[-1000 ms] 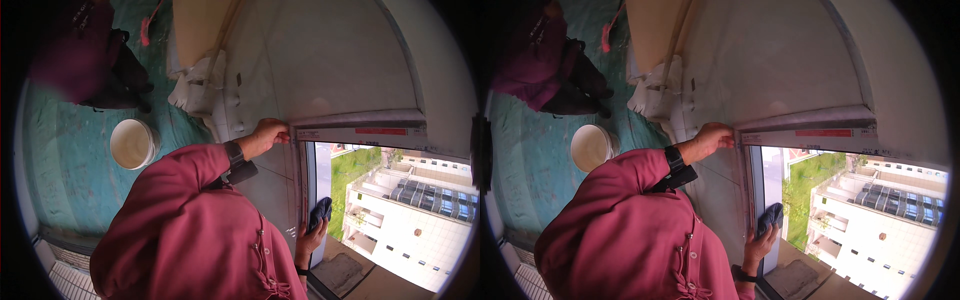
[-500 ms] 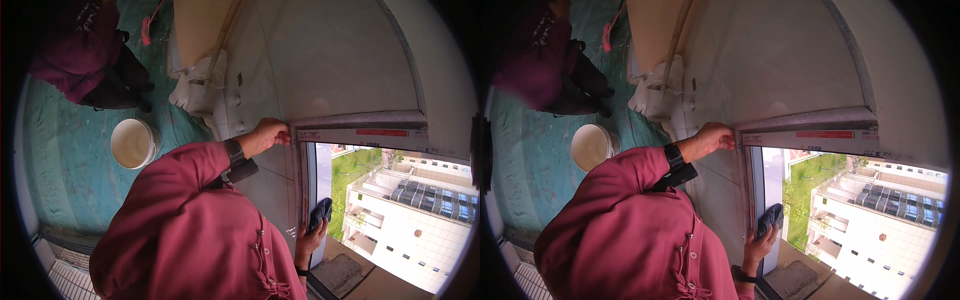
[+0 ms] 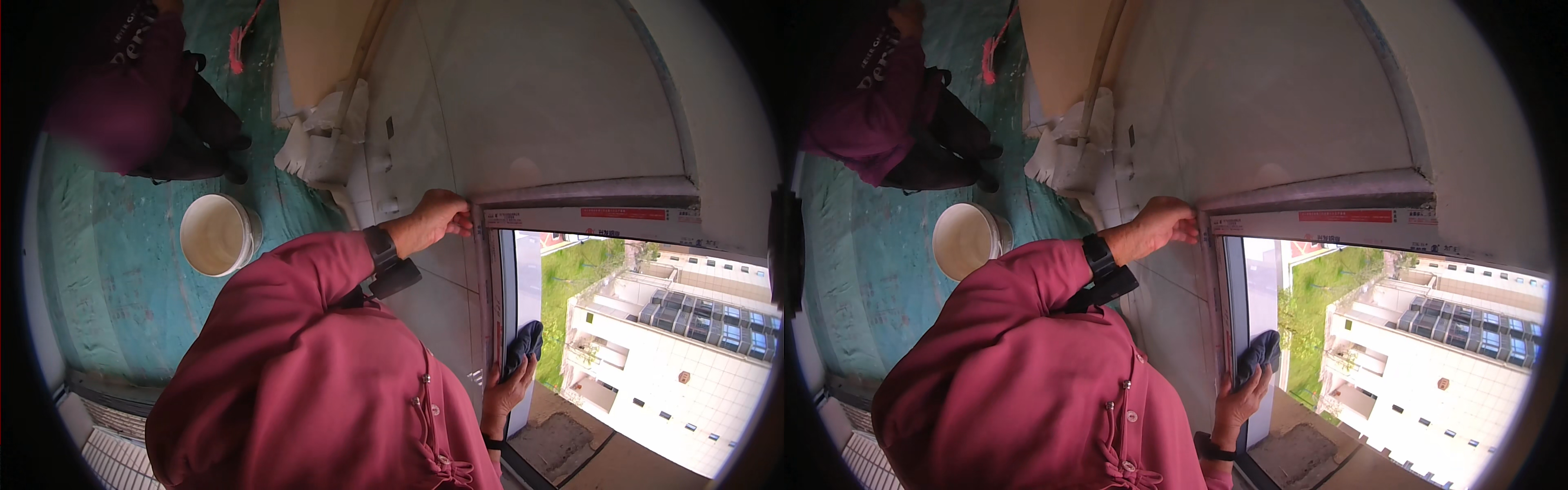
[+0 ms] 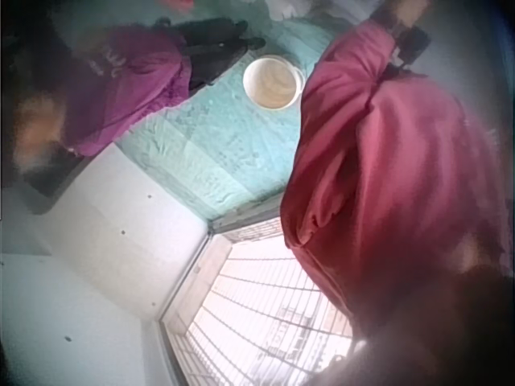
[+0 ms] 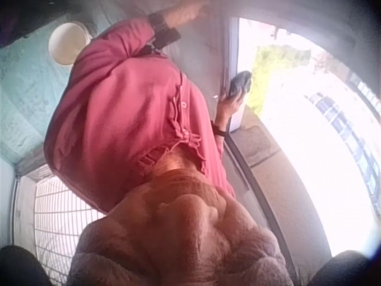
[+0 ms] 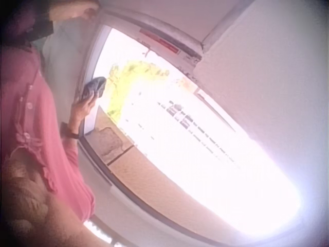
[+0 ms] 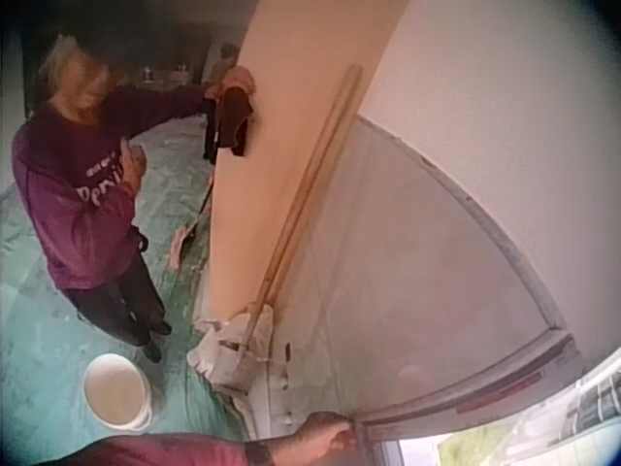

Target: Cleaning a window frame and applying or removing protective film.

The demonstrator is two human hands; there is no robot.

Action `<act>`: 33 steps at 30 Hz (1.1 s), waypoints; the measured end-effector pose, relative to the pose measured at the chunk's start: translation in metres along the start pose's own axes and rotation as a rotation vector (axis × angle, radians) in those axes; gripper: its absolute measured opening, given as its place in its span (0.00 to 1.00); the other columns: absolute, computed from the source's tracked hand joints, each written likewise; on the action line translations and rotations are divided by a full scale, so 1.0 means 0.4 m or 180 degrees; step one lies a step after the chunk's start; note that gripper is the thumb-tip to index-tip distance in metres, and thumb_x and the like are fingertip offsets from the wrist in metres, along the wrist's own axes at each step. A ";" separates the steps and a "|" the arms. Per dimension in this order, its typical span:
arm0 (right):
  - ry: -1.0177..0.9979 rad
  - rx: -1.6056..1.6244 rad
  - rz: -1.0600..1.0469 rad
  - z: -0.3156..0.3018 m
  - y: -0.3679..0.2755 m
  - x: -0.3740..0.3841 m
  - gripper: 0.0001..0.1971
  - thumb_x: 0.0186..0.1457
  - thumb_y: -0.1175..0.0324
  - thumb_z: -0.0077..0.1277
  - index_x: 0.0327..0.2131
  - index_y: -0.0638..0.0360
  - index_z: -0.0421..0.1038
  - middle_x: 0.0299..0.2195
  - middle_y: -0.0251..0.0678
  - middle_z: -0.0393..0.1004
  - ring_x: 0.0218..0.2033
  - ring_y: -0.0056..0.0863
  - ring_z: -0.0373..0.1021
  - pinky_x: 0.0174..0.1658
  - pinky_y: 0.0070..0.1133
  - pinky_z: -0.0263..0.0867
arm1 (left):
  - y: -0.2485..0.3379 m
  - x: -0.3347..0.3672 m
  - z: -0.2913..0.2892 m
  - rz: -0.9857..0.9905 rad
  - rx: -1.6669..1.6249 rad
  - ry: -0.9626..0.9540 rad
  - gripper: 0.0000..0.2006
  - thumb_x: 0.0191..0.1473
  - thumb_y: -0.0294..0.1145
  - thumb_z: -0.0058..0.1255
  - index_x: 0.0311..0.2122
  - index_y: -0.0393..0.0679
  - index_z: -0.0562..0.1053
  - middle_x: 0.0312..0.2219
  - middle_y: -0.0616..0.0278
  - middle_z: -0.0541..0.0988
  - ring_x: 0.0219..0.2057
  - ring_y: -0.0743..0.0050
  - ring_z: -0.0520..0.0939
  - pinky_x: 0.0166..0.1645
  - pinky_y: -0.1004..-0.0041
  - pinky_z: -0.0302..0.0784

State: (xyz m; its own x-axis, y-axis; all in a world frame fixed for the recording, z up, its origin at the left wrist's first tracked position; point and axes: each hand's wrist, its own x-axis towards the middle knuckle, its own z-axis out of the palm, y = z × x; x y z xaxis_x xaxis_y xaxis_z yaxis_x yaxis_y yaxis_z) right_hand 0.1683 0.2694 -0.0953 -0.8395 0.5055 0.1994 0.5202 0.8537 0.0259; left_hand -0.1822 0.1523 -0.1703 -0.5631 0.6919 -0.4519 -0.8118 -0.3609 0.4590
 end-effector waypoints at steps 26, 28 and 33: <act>-0.0035 0.0020 0.0069 0.003 0.005 -0.004 0.30 0.47 0.58 0.51 0.50 0.66 0.55 0.52 0.54 0.56 0.52 0.54 0.55 0.52 0.37 0.55 | -0.028 0.007 -0.027 0.0156 -0.0137 -0.0101 0.07 0.47 0.25 0.47 0.30 0.32 0.68 0.26 0.54 0.73 0.26 0.62 0.77 0.32 0.63 0.76; 0.0017 0.0003 0.0007 0.005 0.009 -0.005 0.30 0.47 0.58 0.51 0.50 0.66 0.56 0.52 0.54 0.56 0.52 0.54 0.55 0.52 0.37 0.55 | -0.020 -0.004 -0.016 0.0215 -0.0059 -0.0068 0.07 0.47 0.25 0.47 0.31 0.32 0.68 0.26 0.54 0.73 0.26 0.62 0.77 0.31 0.64 0.76; 0.0003 0.0022 0.0030 0.002 0.003 -0.003 0.30 0.48 0.58 0.51 0.50 0.66 0.56 0.51 0.55 0.57 0.51 0.54 0.56 0.52 0.37 0.55 | -0.016 0.001 -0.009 0.0241 0.0137 0.0079 0.07 0.47 0.25 0.47 0.31 0.31 0.68 0.26 0.54 0.73 0.25 0.63 0.77 0.29 0.66 0.76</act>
State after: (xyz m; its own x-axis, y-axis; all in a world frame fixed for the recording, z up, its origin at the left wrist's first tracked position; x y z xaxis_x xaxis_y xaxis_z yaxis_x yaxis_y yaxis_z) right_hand 0.1700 0.2700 -0.0963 -0.8345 0.5133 0.2004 0.5268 0.8498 0.0172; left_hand -0.1778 0.1526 -0.1760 -0.6267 0.6477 -0.4333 -0.7597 -0.3840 0.5247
